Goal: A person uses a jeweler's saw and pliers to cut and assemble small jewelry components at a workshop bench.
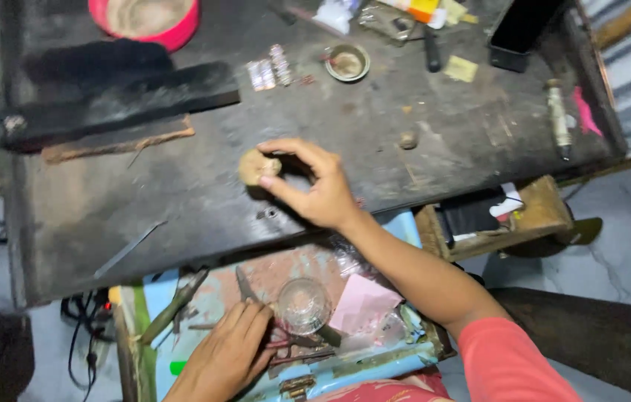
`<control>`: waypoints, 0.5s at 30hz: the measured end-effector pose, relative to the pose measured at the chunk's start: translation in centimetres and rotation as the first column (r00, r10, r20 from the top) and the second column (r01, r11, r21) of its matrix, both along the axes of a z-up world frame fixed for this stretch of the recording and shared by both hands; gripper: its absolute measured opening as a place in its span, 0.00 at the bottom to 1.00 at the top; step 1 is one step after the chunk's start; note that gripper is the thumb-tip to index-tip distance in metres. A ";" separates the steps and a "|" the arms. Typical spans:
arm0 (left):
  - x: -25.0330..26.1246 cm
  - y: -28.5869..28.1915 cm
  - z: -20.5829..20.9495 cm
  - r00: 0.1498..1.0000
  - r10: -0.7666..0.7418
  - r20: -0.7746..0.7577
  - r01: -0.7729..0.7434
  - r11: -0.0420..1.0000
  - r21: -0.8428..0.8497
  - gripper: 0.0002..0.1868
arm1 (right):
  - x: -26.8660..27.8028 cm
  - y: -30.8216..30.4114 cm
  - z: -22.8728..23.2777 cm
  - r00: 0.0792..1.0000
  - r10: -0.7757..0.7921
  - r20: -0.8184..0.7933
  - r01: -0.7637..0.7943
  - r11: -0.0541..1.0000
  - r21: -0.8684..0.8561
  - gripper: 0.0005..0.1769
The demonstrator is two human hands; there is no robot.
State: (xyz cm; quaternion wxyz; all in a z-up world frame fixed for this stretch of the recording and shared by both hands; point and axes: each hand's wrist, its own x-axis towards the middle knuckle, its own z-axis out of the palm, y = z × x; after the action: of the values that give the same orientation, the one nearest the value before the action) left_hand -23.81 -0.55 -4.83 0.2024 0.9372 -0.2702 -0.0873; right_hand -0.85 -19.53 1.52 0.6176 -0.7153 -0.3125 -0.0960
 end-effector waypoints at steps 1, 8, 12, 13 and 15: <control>-0.2 0.3 -0.6 0.999 -0.034 0.016 0.033 0.997 0.075 0.31 | 0.0 0.0 0.1 1.000 0.018 -0.023 -0.018 1.000 -0.002 0.18; 0.3 0.3 0.9 0.879 -0.043 -0.475 0.147 0.972 0.183 0.31 | 0.0 0.0 0.0 0.999 0.029 0.032 -0.030 0.999 0.023 0.14; 2.4 -0.3 7.4 0.700 0.243 -0.672 -0.147 0.969 0.197 0.12 | 0.0 -0.1 0.0 0.999 0.039 0.031 -0.040 0.999 0.021 0.16; 2.7 -0.1 8.2 0.683 0.282 -0.674 -0.289 0.952 0.105 0.17 | 0.0 -0.1 0.0 0.999 0.037 0.031 -0.038 0.999 0.020 0.16; 2.3 1.2 7.2 0.705 0.385 -0.595 -0.479 0.878 0.001 0.24 | 0.0 -0.1 0.1 0.999 0.042 0.034 -0.043 0.999 0.021 0.15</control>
State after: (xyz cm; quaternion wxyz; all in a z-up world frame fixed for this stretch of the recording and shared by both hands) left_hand -21.52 0.62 2.39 0.3610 0.8837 0.0262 -0.2967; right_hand -0.85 -19.64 1.63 0.6222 -0.6999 -0.3367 -0.0982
